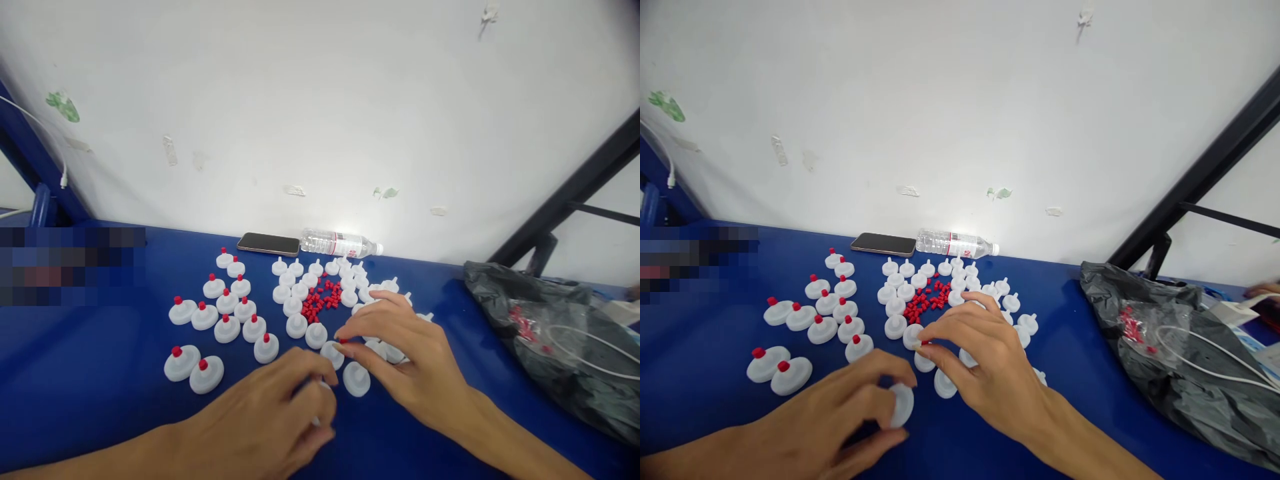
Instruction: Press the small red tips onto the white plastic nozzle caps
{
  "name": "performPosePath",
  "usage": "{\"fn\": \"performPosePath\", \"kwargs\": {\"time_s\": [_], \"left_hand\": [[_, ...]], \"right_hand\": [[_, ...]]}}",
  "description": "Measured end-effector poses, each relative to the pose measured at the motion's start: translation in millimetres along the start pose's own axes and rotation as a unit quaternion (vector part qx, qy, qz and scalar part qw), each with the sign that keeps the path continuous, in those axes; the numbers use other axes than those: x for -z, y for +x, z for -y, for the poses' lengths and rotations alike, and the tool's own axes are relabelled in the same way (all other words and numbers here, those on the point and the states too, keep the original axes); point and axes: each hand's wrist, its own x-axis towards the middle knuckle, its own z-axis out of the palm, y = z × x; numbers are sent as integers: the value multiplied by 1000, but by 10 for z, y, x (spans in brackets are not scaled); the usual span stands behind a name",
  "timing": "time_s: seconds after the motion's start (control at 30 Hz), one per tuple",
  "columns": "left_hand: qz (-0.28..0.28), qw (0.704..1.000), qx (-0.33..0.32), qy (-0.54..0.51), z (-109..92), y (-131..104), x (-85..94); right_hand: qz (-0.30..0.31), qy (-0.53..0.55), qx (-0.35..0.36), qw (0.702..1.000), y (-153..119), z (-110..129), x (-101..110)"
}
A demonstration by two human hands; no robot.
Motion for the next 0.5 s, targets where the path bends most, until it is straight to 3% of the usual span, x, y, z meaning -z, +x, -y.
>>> {"fn": "performPosePath", "kwargs": {"time_s": [0.1, 0.17, 0.5], "left_hand": [[-110, 991, 53, -47, 102, -45, 1], [-135, 988, 62, -42, 154, -52, 19], [-99, 991, -17, 94, 148, -45, 28]], "right_hand": [[5, 46, -20, 999, 16, 54, 13], [8, 65, -22, 998, 23, 86, 12], [47, 105, 37, 993, 10, 153, -86]]}}
